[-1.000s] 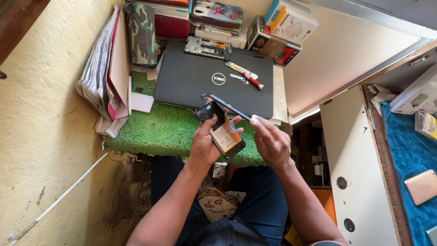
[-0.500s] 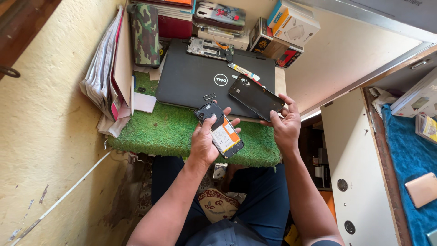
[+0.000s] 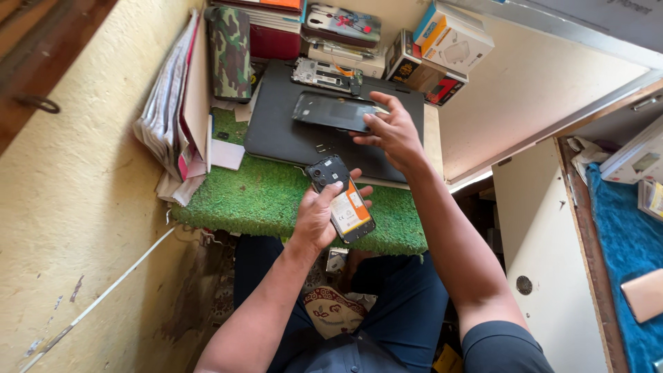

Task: The person removes the SIM tray from a smartphone, then separates the back cover from the chassis. They use a screwdriver to remove screws from the back of the phone and later use a toothbrush to clean the battery area and internal components.

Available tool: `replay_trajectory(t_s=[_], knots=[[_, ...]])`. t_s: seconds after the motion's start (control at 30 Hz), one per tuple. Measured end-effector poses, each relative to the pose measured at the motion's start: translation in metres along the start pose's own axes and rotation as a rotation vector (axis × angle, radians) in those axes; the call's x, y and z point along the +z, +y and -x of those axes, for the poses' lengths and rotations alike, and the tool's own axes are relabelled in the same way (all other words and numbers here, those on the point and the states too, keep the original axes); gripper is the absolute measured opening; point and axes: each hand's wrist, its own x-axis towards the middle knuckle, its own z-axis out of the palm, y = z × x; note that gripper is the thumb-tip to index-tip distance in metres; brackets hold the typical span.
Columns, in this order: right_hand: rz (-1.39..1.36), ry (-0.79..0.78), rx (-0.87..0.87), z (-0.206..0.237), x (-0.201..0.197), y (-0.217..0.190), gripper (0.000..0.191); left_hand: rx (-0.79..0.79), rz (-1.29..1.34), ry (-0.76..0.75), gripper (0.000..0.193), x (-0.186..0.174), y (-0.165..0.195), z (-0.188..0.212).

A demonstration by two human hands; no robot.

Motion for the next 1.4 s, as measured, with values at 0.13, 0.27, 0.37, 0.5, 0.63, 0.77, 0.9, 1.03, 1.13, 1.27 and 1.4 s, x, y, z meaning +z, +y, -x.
replay_trajectory(t_s=[0.13,0.27,0.37,0.5,0.63,0.77,0.9,1.03,1.13,1.27,1.4], knots=[[0.061,-0.068,0.099,-0.015,0.021,-0.011,0.065,-0.031,-0.009,-0.024,0.041,0.000,0.001,0.002],[0.820,0.078,-0.149,-0.007,0.023,-0.018,0.069,-0.100,0.028,-0.027,0.040,-0.001,0.002,0.002],[1.113,0.038,-0.381,0.011,0.014,-0.027,0.058,-0.124,0.013,-0.080,0.037,-0.004,0.001,0.003],[0.856,-0.387,-0.382,0.038,0.000,-0.037,0.051,-0.175,0.095,-0.188,0.045,-0.008,0.001,0.002],[0.873,-0.579,-0.431,0.055,-0.003,-0.029,0.057,-0.231,0.183,-0.221,0.056,-0.006,0.000,0.002],[0.922,-0.448,-0.348,0.062,-0.004,-0.018,0.055,-0.227,0.163,-0.199,0.060,-0.002,0.003,0.003],[0.898,-0.386,-0.439,0.068,-0.005,-0.010,0.053,-0.214,0.115,-0.192,0.061,0.002,0.005,0.005],[0.880,-0.335,-0.436,0.072,-0.002,-0.007,0.050,-0.208,0.075,-0.210,0.062,0.003,0.003,0.006],[0.830,-0.346,-0.461,0.074,-0.001,-0.009,0.049,-0.163,0.010,-0.243,0.057,0.002,0.002,0.007],[0.824,-0.332,-0.446,0.078,-0.001,-0.014,0.050,-0.074,-0.061,-0.275,0.048,0.002,0.001,0.010],[0.769,-0.321,-0.401,0.082,-0.003,-0.016,0.051,-0.018,-0.187,-0.265,0.045,0.004,0.002,0.011]])
